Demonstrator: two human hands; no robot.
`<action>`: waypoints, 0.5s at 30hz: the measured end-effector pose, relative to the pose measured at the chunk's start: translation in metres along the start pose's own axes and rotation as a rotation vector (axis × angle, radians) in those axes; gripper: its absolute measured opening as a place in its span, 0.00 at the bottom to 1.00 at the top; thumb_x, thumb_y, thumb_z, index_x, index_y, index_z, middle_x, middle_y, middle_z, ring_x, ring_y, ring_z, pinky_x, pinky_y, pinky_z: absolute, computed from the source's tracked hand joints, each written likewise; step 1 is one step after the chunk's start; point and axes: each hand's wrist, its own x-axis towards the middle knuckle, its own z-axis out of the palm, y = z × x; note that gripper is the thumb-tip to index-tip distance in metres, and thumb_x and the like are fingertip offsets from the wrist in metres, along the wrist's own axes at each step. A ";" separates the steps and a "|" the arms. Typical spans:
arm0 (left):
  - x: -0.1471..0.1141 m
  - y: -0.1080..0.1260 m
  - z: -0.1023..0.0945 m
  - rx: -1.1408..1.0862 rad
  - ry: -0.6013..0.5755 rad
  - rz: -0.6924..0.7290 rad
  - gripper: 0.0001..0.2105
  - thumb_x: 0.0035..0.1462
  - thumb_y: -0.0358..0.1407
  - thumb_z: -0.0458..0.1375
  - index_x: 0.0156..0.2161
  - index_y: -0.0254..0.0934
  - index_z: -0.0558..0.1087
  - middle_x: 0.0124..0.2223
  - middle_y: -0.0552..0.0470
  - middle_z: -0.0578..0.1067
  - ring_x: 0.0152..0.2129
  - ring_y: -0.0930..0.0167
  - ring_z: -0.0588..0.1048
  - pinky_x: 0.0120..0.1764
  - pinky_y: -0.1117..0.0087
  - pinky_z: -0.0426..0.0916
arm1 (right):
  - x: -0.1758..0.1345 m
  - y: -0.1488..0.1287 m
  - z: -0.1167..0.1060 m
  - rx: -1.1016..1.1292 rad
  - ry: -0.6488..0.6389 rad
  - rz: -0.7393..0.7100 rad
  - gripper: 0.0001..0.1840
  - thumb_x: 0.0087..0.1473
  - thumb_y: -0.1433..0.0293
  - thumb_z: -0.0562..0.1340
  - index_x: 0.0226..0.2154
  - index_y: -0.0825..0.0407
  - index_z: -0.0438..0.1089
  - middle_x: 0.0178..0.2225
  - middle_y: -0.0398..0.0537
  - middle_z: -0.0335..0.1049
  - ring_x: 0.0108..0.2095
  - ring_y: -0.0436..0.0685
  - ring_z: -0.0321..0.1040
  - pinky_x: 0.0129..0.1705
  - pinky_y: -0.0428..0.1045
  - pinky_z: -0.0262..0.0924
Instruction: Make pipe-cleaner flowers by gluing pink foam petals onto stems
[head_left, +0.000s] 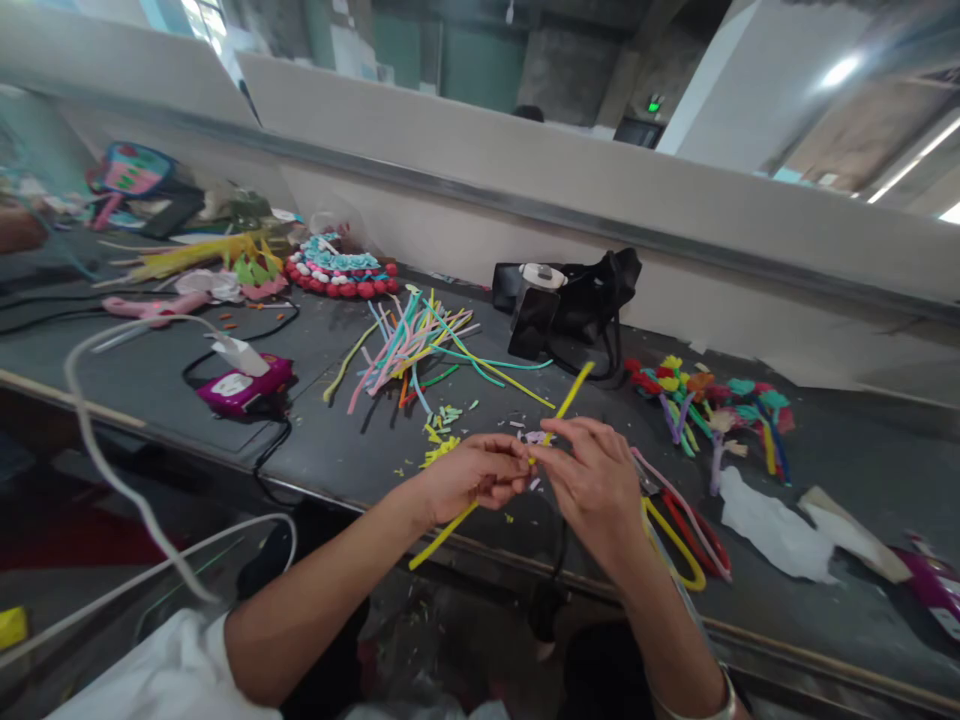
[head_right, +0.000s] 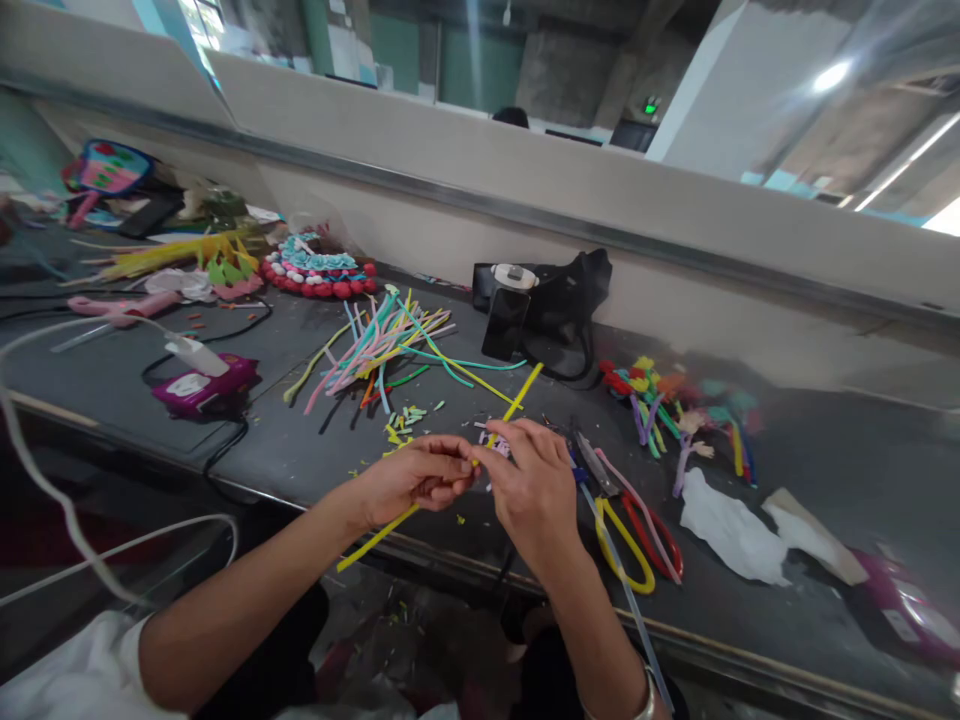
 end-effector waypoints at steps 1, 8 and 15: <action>-0.001 0.001 0.000 0.013 -0.005 0.003 0.08 0.46 0.31 0.65 0.31 0.33 0.71 0.22 0.57 0.68 0.11 0.84 0.55 0.15 0.80 0.42 | 0.000 0.004 -0.002 0.041 0.001 -0.009 0.11 0.57 0.74 0.61 0.40 0.44 0.76 0.46 0.46 0.75 0.48 0.61 0.64 0.51 0.59 0.56; -0.002 0.000 0.002 0.024 -0.010 0.030 0.07 0.50 0.35 0.64 0.32 0.32 0.74 0.16 0.63 0.55 0.11 0.84 0.46 0.16 0.77 0.38 | -0.004 0.028 -0.009 0.336 0.000 0.137 0.07 0.59 0.66 0.61 0.38 0.47 0.76 0.36 0.46 0.78 0.41 0.57 0.72 0.46 0.54 0.63; 0.002 -0.001 0.002 -0.096 0.056 0.139 0.09 0.48 0.36 0.66 0.33 0.32 0.75 0.17 0.63 0.53 0.13 0.84 0.46 0.17 0.79 0.40 | -0.008 0.018 0.008 0.455 0.034 0.296 0.09 0.60 0.66 0.59 0.37 0.47 0.76 0.35 0.46 0.78 0.36 0.55 0.74 0.40 0.50 0.66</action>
